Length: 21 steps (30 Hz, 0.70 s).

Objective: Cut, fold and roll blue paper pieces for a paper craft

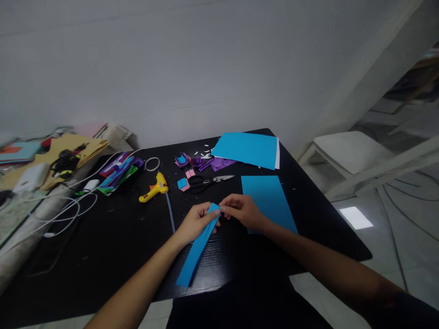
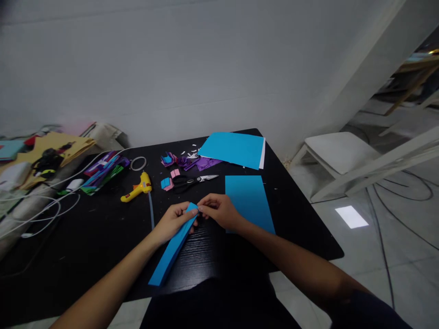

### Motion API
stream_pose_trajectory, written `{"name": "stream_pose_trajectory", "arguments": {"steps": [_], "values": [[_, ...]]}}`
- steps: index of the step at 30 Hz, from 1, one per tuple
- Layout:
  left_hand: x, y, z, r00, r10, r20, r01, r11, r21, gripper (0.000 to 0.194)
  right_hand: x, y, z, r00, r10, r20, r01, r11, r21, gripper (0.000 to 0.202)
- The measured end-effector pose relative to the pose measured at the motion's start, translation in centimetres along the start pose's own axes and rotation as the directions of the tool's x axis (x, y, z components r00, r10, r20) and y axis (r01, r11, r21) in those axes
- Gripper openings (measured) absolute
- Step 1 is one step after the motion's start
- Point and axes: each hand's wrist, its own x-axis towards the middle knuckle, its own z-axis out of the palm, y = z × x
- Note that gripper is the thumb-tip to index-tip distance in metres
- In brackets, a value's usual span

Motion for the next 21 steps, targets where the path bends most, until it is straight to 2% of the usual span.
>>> {"name": "stream_pose_trajectory", "arguments": {"steps": [10, 21], "values": [[0.08, 0.12, -0.08, 1.0, -0.022, -0.017, 0.021, 0.999, -0.049, 0.047, -0.2, 0.17, 0.01, 1.0, -0.004, 0.006, 0.004, 1.0, -0.029, 0.025], [0.03, 0.05, -0.33, 1.0, -0.013, 0.019, 0.014, 0.998, -0.054, 0.046, -0.27, -0.01, 0.05, 1.0, -0.013, 0.002, 0.013, 1.0, -0.022, 0.024]]}}
